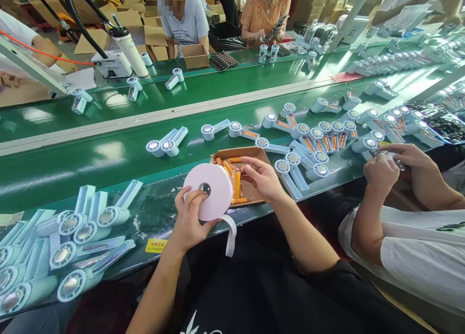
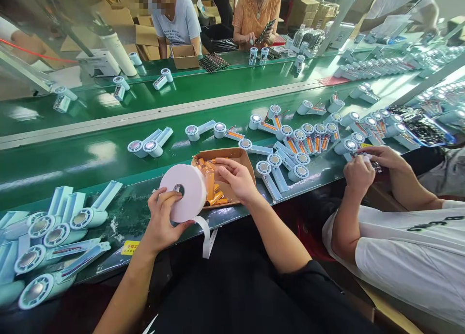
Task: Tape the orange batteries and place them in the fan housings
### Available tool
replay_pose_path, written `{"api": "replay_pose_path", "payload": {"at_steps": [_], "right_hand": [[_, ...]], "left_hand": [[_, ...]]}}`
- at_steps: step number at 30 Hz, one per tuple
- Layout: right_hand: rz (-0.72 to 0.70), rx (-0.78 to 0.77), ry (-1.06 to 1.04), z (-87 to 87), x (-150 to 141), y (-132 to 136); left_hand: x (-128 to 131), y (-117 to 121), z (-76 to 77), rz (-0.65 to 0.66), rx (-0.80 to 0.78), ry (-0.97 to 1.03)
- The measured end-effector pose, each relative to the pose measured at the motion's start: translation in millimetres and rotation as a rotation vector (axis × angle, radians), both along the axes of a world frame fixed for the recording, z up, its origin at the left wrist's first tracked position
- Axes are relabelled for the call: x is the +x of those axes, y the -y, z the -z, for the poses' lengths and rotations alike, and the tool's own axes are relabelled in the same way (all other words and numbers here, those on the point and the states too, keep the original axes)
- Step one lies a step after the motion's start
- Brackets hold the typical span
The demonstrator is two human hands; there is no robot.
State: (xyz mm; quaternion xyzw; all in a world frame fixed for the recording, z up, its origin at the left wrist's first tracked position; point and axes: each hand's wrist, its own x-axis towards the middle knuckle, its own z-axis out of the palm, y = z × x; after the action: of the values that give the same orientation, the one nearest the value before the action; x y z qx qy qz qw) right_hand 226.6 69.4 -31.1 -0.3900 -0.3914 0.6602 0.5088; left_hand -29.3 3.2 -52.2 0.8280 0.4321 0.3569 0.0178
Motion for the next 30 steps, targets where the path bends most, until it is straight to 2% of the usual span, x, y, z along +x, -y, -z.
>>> {"api": "replay_pose_path", "payload": {"at_steps": [3,6,8,11,13,14,18,26,30], "right_hand": [[-0.08,-0.049,-0.044,-8.6,2,3],[-0.038,-0.05,-0.059,-8.0,4,6],[0.095,0.008,-0.045,-6.3,13,3],[0.426,0.122,-0.084,-7.2,37,-10],[0.513,0.153,-0.063,-10.2,52,-14],[0.479,0.15,-0.01,-12.1,56,-13],[0.199,0.095,0.269,-20.8,58,4],[0.072,0.1,0.475,-25.7,54,16],[-0.072,0.108,0.501,-31.0,59,12]], "left_hand": [[10,-6,-4.4,0.015,0.027,0.005],[19,-9,-8.4,0.03,0.041,0.013],[22,-8,-10.0,0.043,0.041,0.017],[22,-5,-10.8,0.03,0.046,0.027],[20,-3,-10.9,0.012,0.05,-0.002],[19,-3,-11.1,0.011,0.05,-0.034],[15,-4,-12.9,0.075,0.032,-0.184],[14,-5,-13.2,0.162,-0.07,-0.257],[8,-13,-16.8,0.187,-0.077,-0.29]]}}
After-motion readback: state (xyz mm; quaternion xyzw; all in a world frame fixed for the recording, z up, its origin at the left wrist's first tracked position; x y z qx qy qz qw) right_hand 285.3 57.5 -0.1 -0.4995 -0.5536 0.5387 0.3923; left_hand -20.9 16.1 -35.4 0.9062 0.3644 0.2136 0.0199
